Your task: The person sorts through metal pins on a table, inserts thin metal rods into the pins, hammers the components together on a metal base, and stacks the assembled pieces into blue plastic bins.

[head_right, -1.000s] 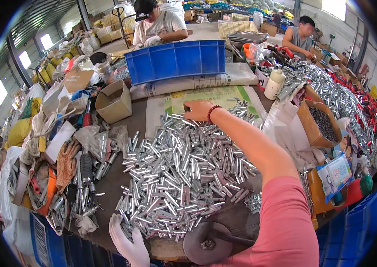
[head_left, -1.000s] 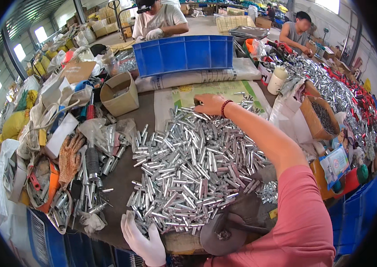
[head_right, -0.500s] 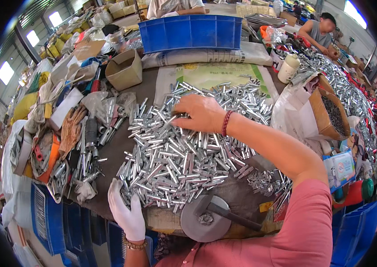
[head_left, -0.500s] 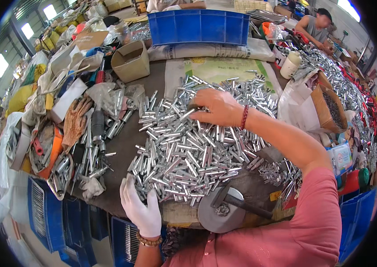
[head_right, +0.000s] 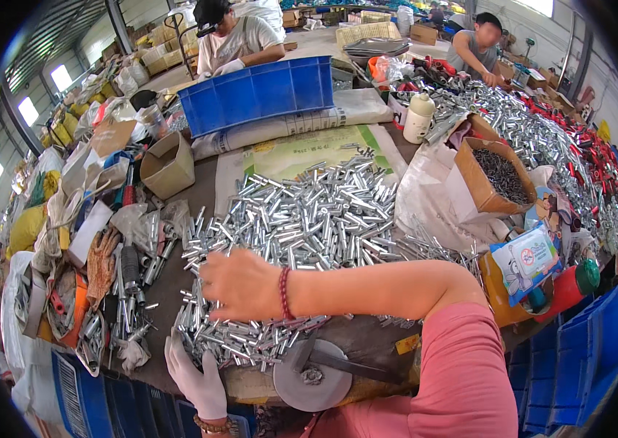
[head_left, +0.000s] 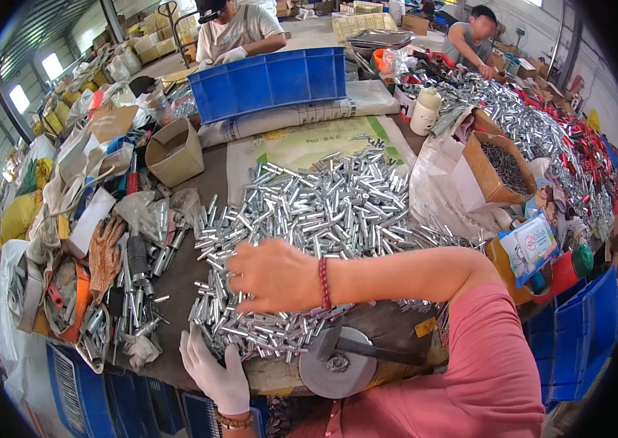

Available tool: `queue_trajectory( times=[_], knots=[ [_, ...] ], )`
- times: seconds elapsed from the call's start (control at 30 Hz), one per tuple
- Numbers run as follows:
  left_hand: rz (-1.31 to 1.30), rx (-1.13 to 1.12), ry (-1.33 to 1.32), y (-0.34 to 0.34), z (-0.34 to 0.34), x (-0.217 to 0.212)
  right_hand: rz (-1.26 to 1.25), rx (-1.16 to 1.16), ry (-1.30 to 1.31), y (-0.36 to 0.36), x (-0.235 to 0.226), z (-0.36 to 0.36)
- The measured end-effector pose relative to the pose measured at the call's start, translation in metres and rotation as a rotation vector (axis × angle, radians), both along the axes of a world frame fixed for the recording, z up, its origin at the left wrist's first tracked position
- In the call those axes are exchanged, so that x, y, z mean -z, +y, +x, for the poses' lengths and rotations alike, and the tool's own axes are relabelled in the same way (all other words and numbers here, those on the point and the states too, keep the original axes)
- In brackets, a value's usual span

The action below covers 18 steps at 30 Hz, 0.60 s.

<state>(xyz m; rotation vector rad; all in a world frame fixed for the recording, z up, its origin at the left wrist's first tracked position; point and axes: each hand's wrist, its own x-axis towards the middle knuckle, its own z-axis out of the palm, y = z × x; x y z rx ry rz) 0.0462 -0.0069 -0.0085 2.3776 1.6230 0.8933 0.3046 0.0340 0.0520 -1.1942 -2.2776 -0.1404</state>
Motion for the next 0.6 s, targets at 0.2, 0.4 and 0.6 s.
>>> queue_trajectory(
  times=[0.2,0.4,0.6],
  knots=[
    [-0.046,-0.052,-0.041,-0.002,-0.001,-0.001,-0.070,0.254,0.170,0.022,-0.014,0.065],
    [0.052,0.035,-0.002,0.000,0.000,-0.014,-0.119,0.752,0.142,0.087,0.040,0.292],
    [0.037,0.026,0.020,0.001,-0.001,-0.011,-0.411,1.013,0.121,0.078,0.061,0.317]
  ],
)
